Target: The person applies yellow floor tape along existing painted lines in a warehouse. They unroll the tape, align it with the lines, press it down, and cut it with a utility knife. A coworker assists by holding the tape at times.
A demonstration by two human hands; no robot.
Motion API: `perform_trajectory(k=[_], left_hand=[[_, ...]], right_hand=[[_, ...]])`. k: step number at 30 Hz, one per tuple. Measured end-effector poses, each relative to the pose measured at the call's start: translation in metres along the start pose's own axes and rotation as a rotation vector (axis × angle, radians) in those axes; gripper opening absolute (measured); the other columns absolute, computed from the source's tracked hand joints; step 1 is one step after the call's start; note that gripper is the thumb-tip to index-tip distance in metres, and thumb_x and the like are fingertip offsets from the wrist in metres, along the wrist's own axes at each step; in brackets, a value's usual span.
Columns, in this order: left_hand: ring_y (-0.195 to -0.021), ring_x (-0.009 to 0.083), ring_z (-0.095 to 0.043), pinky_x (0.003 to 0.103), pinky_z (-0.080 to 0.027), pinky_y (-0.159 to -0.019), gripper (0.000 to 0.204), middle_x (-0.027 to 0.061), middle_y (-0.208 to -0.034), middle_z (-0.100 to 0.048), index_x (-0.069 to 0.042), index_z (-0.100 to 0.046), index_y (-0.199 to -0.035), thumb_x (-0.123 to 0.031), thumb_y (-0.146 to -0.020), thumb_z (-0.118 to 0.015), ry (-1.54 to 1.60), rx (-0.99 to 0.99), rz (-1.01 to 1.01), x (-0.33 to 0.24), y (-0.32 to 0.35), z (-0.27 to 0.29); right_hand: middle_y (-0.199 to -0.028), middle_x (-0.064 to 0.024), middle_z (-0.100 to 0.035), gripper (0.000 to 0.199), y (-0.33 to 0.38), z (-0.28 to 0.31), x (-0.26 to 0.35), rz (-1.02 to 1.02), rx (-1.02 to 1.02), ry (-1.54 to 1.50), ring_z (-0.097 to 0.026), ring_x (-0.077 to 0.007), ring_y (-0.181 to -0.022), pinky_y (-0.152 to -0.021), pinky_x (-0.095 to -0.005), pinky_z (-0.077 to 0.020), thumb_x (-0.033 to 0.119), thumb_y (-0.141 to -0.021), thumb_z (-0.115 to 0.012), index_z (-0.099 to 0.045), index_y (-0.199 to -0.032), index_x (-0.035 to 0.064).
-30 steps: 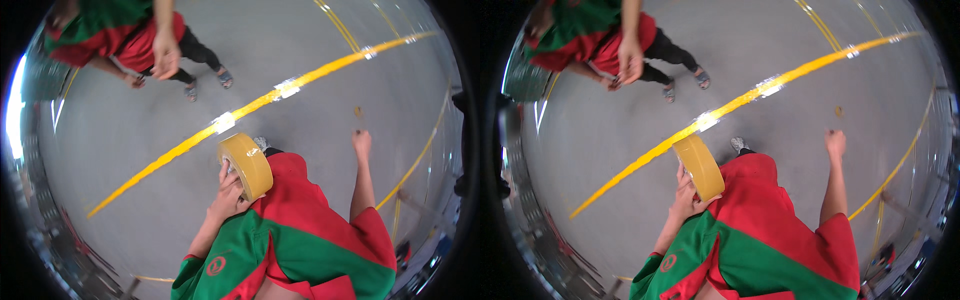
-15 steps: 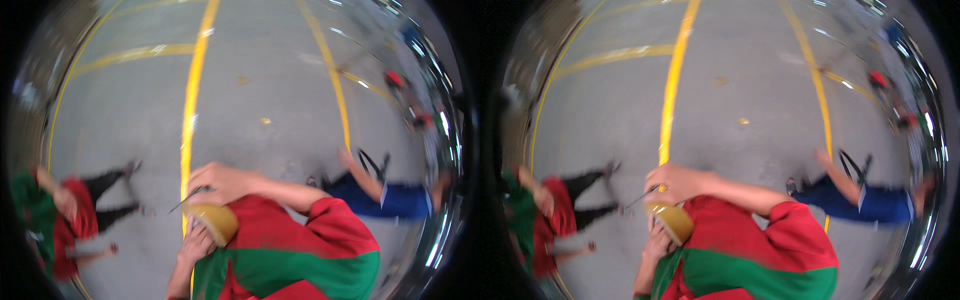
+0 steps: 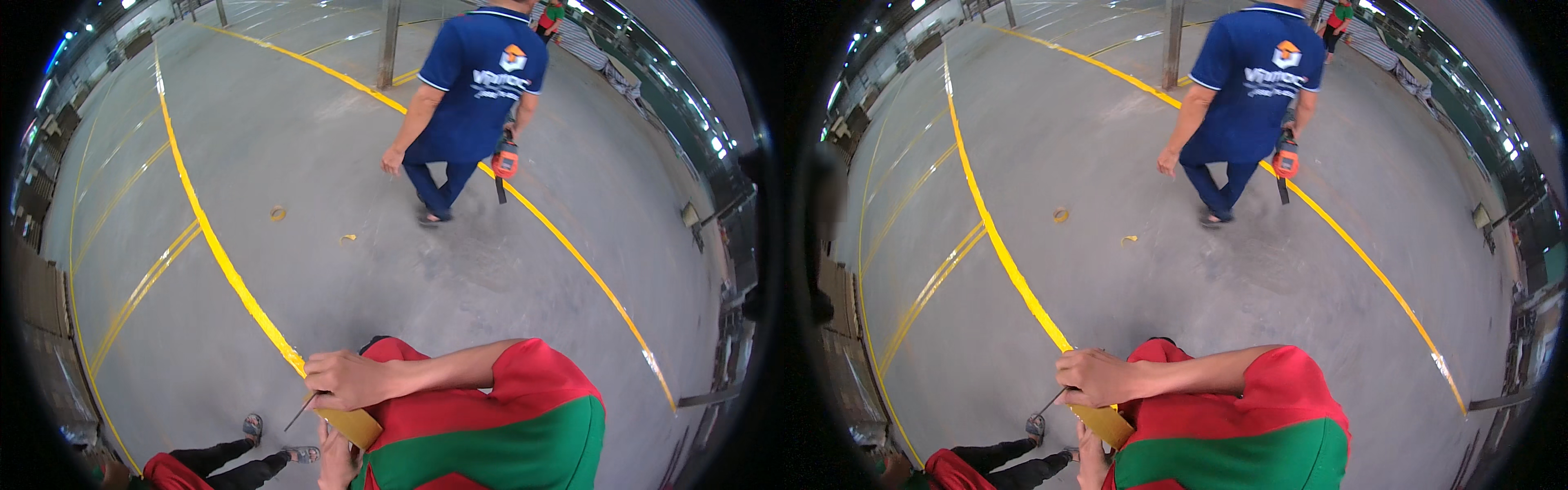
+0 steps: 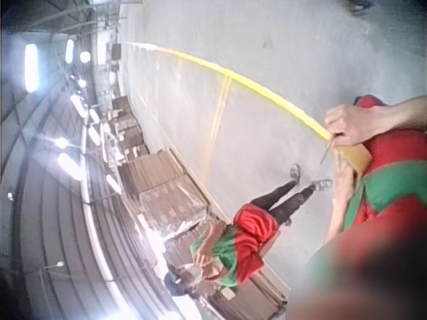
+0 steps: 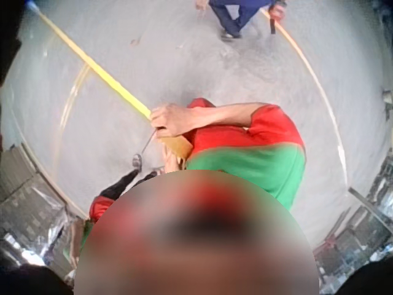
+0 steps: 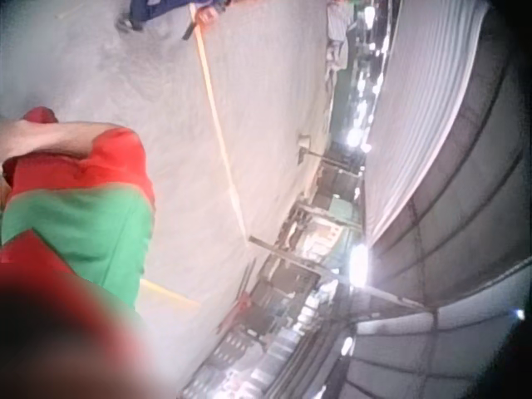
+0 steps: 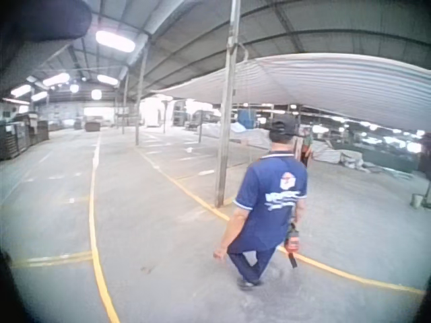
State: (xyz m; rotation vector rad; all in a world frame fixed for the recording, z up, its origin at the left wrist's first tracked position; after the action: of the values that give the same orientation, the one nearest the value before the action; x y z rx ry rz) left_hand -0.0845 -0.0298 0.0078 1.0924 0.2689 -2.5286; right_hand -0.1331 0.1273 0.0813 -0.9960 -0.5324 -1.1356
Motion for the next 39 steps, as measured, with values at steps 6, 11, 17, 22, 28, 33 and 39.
perform_trajectory(k=[6,11,17,22,28,33,39], left_hand=[[-0.126,0.0332,-0.056,0.062,-0.017,-0.118,0.05,0.0141,-0.124,-0.065,-0.007,-0.06,-0.122,-0.007,-0.074,-0.074,0.066,0.038,-0.004,-0.006,-0.01,-0.006],[-0.123,0.0328,-0.058,0.064,-0.016,-0.118,0.045,0.0137,-0.12,-0.066,-0.006,-0.061,-0.118,-0.007,-0.075,-0.072,0.066,0.023,0.011,-0.007,-0.014,-0.01],[-0.119,0.0324,-0.06,0.066,-0.014,-0.118,0.039,0.0133,-0.115,-0.067,-0.006,-0.063,-0.114,-0.006,-0.076,-0.071,0.072,-0.121,0.07,-0.007,-0.032,0.0],[-0.115,0.0261,-0.063,0.071,-0.006,-0.116,0.02,0.0073,-0.106,-0.07,-0.01,-0.062,-0.094,-0.008,-0.076,-0.071,-0.351,-0.422,0.119,-0.007,-0.044,0.013],[-0.108,0.019,-0.065,0.063,-0.006,-0.118,0.013,0.0003,-0.098,-0.071,-0.014,-0.056,-0.081,-0.01,-0.077,-0.067,-0.588,-0.672,0.169,-0.011,-0.04,0.031],[-0.105,0.0153,-0.066,0.058,-0.008,-0.12,0.017,-0.0024,-0.097,-0.072,-0.015,-0.052,-0.074,-0.011,-0.078,-0.068,-0.771,-0.782,0.263,-0.015,-0.032,0.016],[-0.1,0.0174,-0.068,0.058,-0.016,-0.119,0.011,-0.0016,-0.095,-0.074,-0.015,-0.066,-0.086,-0.014,-0.078,-0.073,-0.819,-0.886,0.366,-0.021,-0.02,0.001]], right_hand=[[-0.077,-0.0096,-0.055,0.036,0.011,-0.007,-0.015,-0.092,-0.005,0.184,-0.057,-0.0279,-0.078,-0.062,-0.0413,-0.0482,0.033,-0.089,-0.07,-0.058,-0.076,0.0017],[-0.08,-0.0097,-0.057,0.036,0.014,-0.002,-0.028,-0.11,-0.014,0.162,-0.057,-0.0287,-0.079,-0.065,-0.0421,-0.0485,0.033,-0.09,-0.069,-0.059,-0.077,0.0017],[-0.091,-0.0126,-0.061,0.038,0.002,0.006,-0.057,-0.279,-0.012,-0.083,-0.061,-0.0269,-0.087,-0.076,-0.0393,-0.0496,0.038,-0.092,-0.068,-0.06,-0.089,0.0012],[-0.098,-0.004,-0.058,0.036,-0.007,0.01,-0.062,-0.415,0.171,-0.779,-0.054,-0.0098,-0.083,-0.072,-0.0281,-0.0463,0.026,-0.092,-0.068,-0.063,-0.118,0.0013],[-0.092,-0.002,-0.055,0.036,-0.031,0.036,-0.037,-0.225,0.31,-0.767,-0.044,-0.0069,-0.069,-0.062,-0.0236,-0.0375,0.003,-0.079,-0.063,-0.063,-0.115,-0.0023],[-0.09,-0.0025,-0.054,0.035,-0.028,0.02,-0.045,-0.237,0.504,-0.8,-0.043,-0.0075,-0.067,-0.059,-0.0244,-0.036,0.001,-0.076,-0.065,-0.063,-0.111,-0.0037],[-0.098,-0.0074,-0.056,0.034,-0.042,0.006,-0.034,0.067,0.668,-0.649,-0.049,-0.0107,-0.074,-0.062,-0.0241,-0.0399,0.004,-0.077,-0.069,-0.063,-0.111,-0.0018]])
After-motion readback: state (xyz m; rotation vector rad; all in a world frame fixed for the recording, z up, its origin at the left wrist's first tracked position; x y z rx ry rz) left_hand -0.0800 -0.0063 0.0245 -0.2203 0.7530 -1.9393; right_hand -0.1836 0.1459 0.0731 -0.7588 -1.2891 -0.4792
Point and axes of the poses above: each hand's wrist, its own y-axis away from the middle knuckle, its own z-axis out of the back of the hand, x = y × z, the point moved 8 cm from there along -y, towards the middle knuckle
